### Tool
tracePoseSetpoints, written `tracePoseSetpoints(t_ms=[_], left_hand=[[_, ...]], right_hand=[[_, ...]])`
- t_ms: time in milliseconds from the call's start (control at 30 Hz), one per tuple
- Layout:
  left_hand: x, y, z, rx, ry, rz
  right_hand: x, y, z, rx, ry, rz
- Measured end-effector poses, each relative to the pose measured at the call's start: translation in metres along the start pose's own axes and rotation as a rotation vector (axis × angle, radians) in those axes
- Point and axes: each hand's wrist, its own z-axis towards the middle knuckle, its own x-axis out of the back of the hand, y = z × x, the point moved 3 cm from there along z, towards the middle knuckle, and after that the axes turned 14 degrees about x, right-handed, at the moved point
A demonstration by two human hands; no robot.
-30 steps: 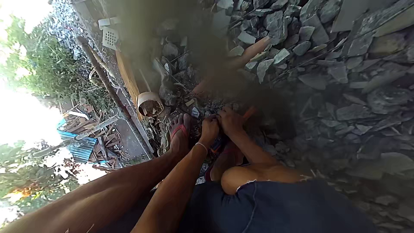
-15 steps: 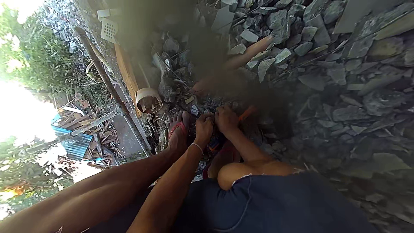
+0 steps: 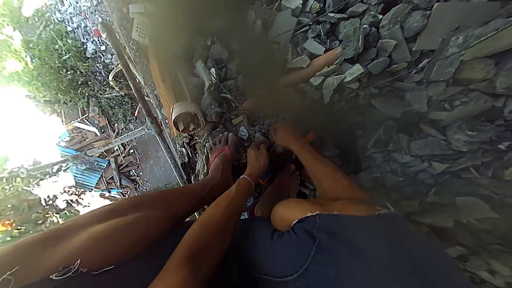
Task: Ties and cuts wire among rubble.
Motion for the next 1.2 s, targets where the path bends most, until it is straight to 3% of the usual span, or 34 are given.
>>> tracePoseSetpoints(t_ms=[200,567,733,1067,1200], left_hand=[[0.011,0.003,0.001,0.033,-0.019,0.005],[0.004,0.003,0.001,0.08,-0.038,0.011],[0.002,0.001,0.0,0.096,-0.03,0.005],[0.0,0.012,-0.007,0.072,-0.031,-0.016],[0.027,0.039,-0.01,-0.036,0.041,0.244]], right_hand=[[0.008,0.011,0.006,0.013,-0.08,0.083],[-0.01,0.007,-0.003,-0.072,0.063,0.214],[-0.01,-0.014,-0.002,-0.181,0.025,0.086],[-0.018,-0.02,0.007,-0.163,0.103,-0.018],[-0.022,-0.025,0.002,-0.131,0.123,-0.111]])
